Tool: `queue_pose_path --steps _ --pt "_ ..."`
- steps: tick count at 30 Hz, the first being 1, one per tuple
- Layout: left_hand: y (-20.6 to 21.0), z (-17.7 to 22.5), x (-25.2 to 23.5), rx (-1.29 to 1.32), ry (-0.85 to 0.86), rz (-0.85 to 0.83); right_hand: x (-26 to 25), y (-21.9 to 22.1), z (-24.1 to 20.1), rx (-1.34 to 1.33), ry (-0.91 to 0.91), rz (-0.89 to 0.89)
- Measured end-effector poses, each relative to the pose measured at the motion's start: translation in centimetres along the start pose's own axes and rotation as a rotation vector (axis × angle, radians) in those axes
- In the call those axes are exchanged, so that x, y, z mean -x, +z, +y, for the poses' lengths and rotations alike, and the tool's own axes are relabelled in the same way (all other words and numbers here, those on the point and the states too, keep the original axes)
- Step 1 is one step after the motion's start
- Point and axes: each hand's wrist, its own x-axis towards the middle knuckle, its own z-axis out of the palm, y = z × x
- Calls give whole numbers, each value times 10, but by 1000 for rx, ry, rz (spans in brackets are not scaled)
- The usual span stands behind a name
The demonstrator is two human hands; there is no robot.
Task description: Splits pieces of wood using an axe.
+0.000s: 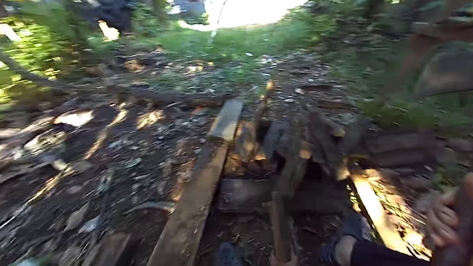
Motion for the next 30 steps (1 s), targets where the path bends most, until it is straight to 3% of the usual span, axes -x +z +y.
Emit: queue_pose_path --steps 4,7,9,13,14,16,18,20,22,26,30 --pt "17 2 -2 9 -25 -5 -5 -1 -5 11 -29 176" --pt "44 49 -17 100 90 31 -10 0 -8 -40 -37 227" --pt "66 135 -40 303 225 7 -11 4 -9 -101 -32 259" --pt "62 384 -75 619 529 -398 -14 4 -4 -176 -34 266" --pt "55 427 -85 605 542 -488 -14 4 -2 -184 -35 271" --pt "44 472 -116 468 501 -568 -13 4 0 -201 -28 279" --pt "40 467 -154 289 517 -576 -14 7 2 -236 -14 284" --pt "51 416 -200 60 562 -503 -13 10 6 -259 6 284" --pt "60 350 -225 -177 499 -406 -12 14 10 -271 23 291" --pt "82 272 -214 -309 397 -389 -10 15 18 -251 47 263" --pt "108 256 -196 -420 490 -284 -9 23 22 -205 59 238"
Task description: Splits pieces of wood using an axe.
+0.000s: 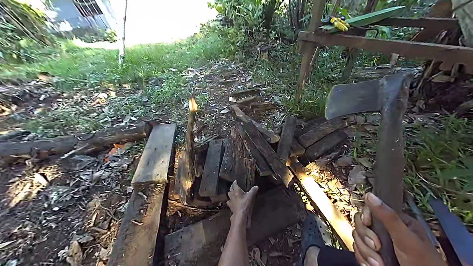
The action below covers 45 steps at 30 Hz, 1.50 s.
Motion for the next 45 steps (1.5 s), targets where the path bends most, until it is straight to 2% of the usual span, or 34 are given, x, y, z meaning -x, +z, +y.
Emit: queue_pose_path --steps 2,5,9,12,17,21,23,26,32,35,38,42,45 --pt "5 5 0 -39 -15 53 1 4 4 20 -12 -5" --pt "8 0 -18 64 -30 70 2 8 8 54 -39 -19" --pt "-3 -16 -38 244 -84 -85 3 12 14 141 -75 -29" --pt "-9 -26 -54 174 -77 -234 4 15 19 169 -89 -53" --pt "-9 -39 -64 204 -38 -318 8 20 26 207 -58 -73" --pt "-18 -32 -43 78 -16 -228 11 25 35 242 -34 -61" --pt "-30 -35 -29 136 -7 -159 13 26 38 256 -25 -58" --pt "-66 -54 -8 429 71 -58 17 25 44 286 -15 -73" --pt "-172 -87 49 1066 128 134 23 22 55 304 -46 -180" --pt "-204 -119 87 1477 208 94 29 26 60 310 -14 -197" --pt "-213 -145 123 1779 255 49 31 27 65 367 -10 -242" --pt "-209 -173 158 2052 247 132 31 23 75 418 1 -257" --pt "-192 -216 168 2143 236 374 32 20 84 420 44 -241"
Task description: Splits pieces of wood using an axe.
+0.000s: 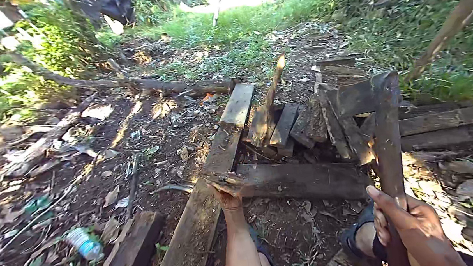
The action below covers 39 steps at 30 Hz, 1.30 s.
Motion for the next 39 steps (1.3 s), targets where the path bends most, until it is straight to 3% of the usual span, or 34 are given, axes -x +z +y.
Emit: queue_pose_path --steps 3,5,8,13,20,26,31,35,39 --pt "-39 10 20 65 -16 -87 1 1 7 29 74 0" --pt "-24 4 31 142 -65 -26 -1 2 12 63 113 -2" --pt "-20 -5 23 129 -80 -69 -6 8 21 77 178 -14" --pt "3 -13 5 -372 51 78 -9 18 27 62 228 -39" --pt "20 -39 -26 -645 174 170 -9 18 35 87 236 -82" --pt "47 -55 -49 -915 237 -13 -9 19 44 122 199 -134" --pt "11 -68 -53 -1538 156 -103 -2 28 48 167 190 -176" --pt "3 -63 -39 -1710 234 -184 5 33 54 205 146 -228" --pt "8 -62 -36 -1891 155 -152 11 45 53 296 79 -287"
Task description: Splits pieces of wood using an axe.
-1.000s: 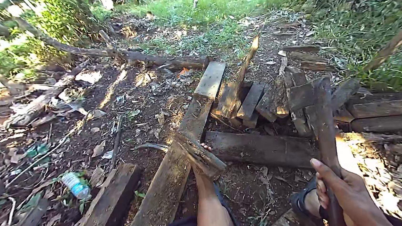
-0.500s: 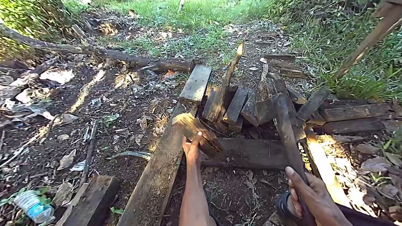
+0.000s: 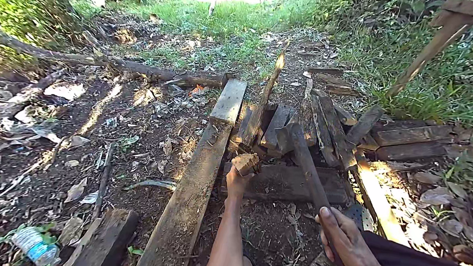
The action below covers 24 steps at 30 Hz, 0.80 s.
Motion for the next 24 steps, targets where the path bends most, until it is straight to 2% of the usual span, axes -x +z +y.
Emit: queue_pose_path --steps 4,7,11,13,16,18,20,21,24 --pt "2 14 -3 -68 12 -69 8 16 -21 -9 -115 -49" --pt "7 17 -2 -98 23 -63 14 29 -37 -66 -282 -49" --pt "9 19 3 -155 28 -69 10 41 -32 -57 -407 -10" --pt "9 20 4 -173 27 -75 0 42 -6 64 -319 -3" --pt "13 21 8 -212 43 -76 -18 33 40 298 -56 -41" --pt "15 21 11 -217 55 -90 -20 30 52 311 -18 -12" --pt "21 5 25 -109 -55 -112 -10 22 45 244 45 -24" --pt "23 -6 34 45 -174 -77 -5 17 39 203 86 -51" --pt "31 -18 58 796 -729 135 1 -8 33 156 141 -106"
